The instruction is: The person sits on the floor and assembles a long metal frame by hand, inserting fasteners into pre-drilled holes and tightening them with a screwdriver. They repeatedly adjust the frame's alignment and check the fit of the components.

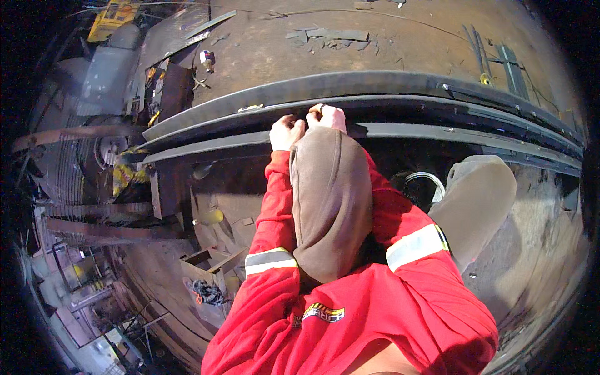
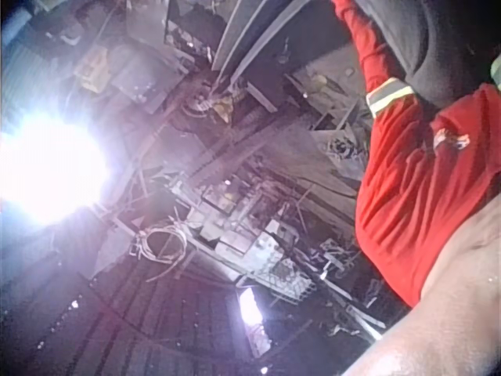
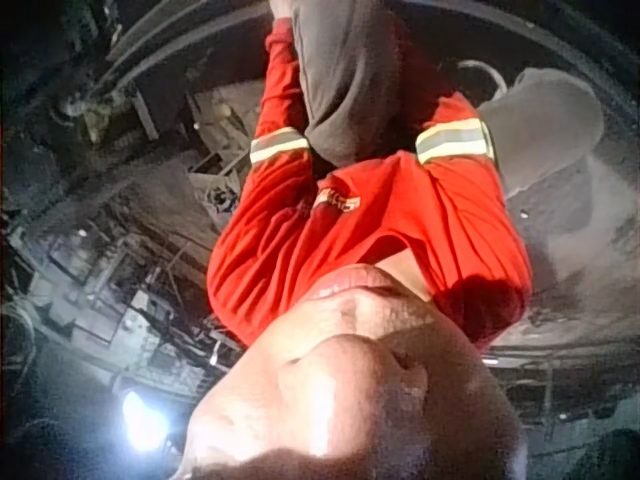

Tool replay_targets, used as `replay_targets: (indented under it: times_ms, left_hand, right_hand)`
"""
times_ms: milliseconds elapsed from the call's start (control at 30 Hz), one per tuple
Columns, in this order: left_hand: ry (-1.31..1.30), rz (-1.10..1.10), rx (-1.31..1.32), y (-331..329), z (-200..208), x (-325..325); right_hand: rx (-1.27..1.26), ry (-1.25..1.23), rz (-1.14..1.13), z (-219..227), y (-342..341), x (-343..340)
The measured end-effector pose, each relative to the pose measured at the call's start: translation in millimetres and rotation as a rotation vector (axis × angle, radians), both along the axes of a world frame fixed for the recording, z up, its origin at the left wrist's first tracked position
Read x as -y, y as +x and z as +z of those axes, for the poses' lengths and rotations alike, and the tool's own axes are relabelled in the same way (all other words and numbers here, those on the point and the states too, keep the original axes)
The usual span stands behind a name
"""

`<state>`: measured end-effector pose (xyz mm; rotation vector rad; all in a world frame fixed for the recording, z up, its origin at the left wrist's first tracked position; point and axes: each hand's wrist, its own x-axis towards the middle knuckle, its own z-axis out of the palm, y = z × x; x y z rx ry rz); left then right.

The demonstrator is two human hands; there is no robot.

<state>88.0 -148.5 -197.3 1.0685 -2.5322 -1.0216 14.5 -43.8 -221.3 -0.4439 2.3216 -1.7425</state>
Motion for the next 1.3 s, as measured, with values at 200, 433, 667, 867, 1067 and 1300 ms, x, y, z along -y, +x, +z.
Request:
replay_targets:
  times_ms: [200, 433, 667, 867, 1067, 1300]
  left_hand:
    - [0.298, -0.028, -0.385, 13.4, -14.1, 1.7]
    - [-0.129, -0.04, 0.08, -4.8, -0.8, 3.8]
    - [-0.13, 0.05, -0.091, -10.8, -5.6, 3.4]
    - [0.007, 0.16, -0.076, 2.5, -13.5, 10.6]
    - [-0.095, 0.014, 0.018, -8.5, -2.4, 1.2]
    - [0.015, 0.082, -0.167, -0.8, -12.7, 0.1]
  right_hand:
    - [-0.002, -0.026, 0.004, 5.9, 1.4, -0.7]
    - [-0.017, -0.023, 0.008, 1.5, 1.9, -0.4]
    - [0.0, -0.028, 0.025, 0.5, 0.2, 0.2]
    - [-0.187, -0.191, -0.012, -0.4, 5.3, 2.9]
    - [-0.863, 0.303, 0.235, 44.5, -49.1, -4.3]
    - [-0.073, 0.499, 0.951, 41.7, -86.3, 20.5]
